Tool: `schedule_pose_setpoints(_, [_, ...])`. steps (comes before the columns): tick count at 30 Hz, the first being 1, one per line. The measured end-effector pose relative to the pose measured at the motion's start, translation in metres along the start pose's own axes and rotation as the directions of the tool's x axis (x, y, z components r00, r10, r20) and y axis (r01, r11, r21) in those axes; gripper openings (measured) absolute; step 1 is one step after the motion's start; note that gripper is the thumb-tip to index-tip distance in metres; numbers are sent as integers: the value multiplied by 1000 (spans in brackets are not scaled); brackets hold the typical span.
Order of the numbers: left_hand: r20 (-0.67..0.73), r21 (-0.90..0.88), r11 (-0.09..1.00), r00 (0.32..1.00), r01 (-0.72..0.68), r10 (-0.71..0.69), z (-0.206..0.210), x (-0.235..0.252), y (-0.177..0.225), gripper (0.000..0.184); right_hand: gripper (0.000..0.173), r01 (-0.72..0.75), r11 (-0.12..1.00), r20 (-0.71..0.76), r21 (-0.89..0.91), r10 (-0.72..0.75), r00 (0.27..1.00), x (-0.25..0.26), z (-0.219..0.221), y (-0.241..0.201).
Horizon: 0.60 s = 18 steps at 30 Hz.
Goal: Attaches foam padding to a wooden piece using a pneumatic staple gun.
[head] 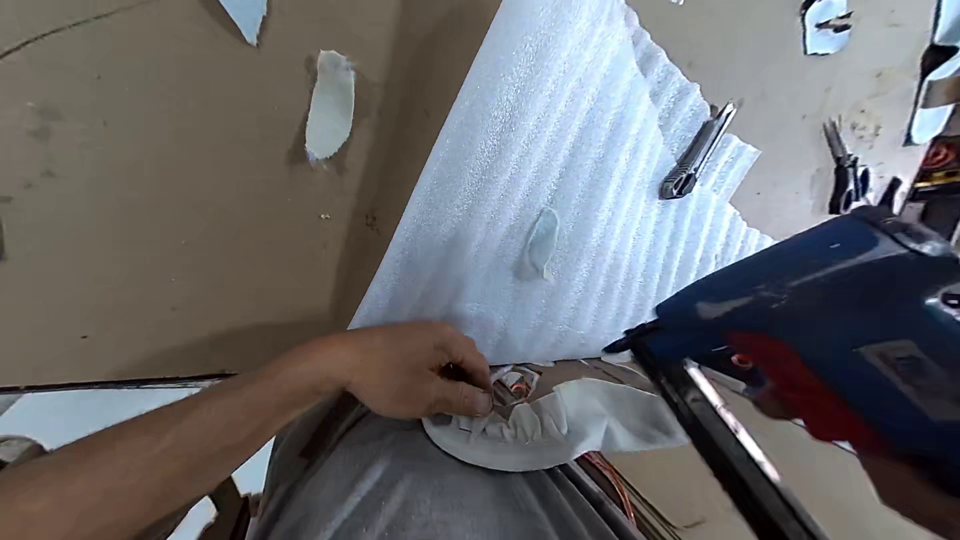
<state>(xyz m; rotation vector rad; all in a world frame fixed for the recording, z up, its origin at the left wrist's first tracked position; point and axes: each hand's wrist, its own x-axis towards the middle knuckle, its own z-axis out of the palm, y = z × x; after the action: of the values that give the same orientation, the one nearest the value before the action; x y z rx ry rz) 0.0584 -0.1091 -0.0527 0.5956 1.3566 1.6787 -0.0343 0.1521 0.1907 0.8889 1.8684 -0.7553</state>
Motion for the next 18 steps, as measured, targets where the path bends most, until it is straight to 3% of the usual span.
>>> schedule_pose_setpoints(1, [17,-18,1000,1000,-1,1,-1,2,0,24,26,24,997,205,74,-39,978,2,-10,2])
schedule_pose_setpoints(3, [39,-58,997,998,45,-43,1,8,4,21,19,79,996,242,-45,-66,968,-14,18,-17])
schedule_pose_setpoints(7, [56,-85,996,998,27,-22,6,13,8,15,23,115,957,365,-267,-10,931,-18,50,-43])
schedule_pose_setpoints(18, [37,40,997,998,-62,60,9,13,0,19,29,-66,928,343,-368,202,917,-4,80,-68])
